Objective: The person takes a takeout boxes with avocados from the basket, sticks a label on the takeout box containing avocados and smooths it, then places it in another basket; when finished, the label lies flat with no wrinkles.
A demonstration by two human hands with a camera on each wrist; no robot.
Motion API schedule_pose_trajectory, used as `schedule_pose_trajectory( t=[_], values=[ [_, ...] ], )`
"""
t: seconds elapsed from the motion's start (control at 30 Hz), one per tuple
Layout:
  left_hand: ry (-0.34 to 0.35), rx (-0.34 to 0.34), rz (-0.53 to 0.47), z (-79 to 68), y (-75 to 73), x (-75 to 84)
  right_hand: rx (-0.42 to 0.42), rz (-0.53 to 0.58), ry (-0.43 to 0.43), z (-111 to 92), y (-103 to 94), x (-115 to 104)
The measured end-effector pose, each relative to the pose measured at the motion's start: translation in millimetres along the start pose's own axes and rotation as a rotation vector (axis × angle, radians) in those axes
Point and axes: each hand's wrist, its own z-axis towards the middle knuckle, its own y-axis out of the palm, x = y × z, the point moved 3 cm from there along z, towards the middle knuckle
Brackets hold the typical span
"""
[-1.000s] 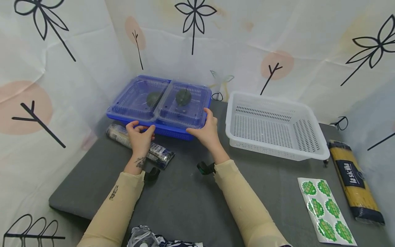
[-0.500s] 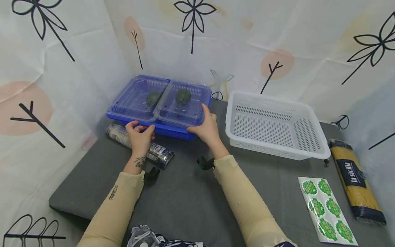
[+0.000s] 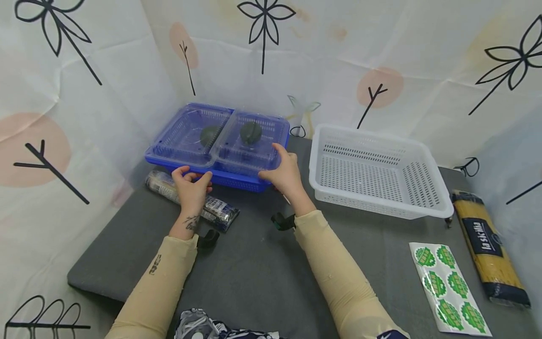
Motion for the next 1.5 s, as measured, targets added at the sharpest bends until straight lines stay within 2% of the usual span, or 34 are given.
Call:
schedule_pose_trajectory(
  t=[0.23,0.63,1.03,1.5],
  values=[
    [0.000,-0.003,0.004,0.8,-1.1,-2.2,0.006,0.044,0.005,0.2,-0.4,-1.8],
    [-0.011,0.003,0.029,-0.7,-0.8,1.7,-0.040,0.148,-0.002,-1.3,-2.5,-3.0],
    [0.004,0.003,-0.018,1.6,-0.9,-0.4,-0.057,0.277,-0.025,0.5,-3.0,0.9],
    [0.014,-0.001,-0.015,0.1,-0.9,2.5,-0.073,0.320,-0.106,-1.9,-4.4,-5.6]
  ],
)
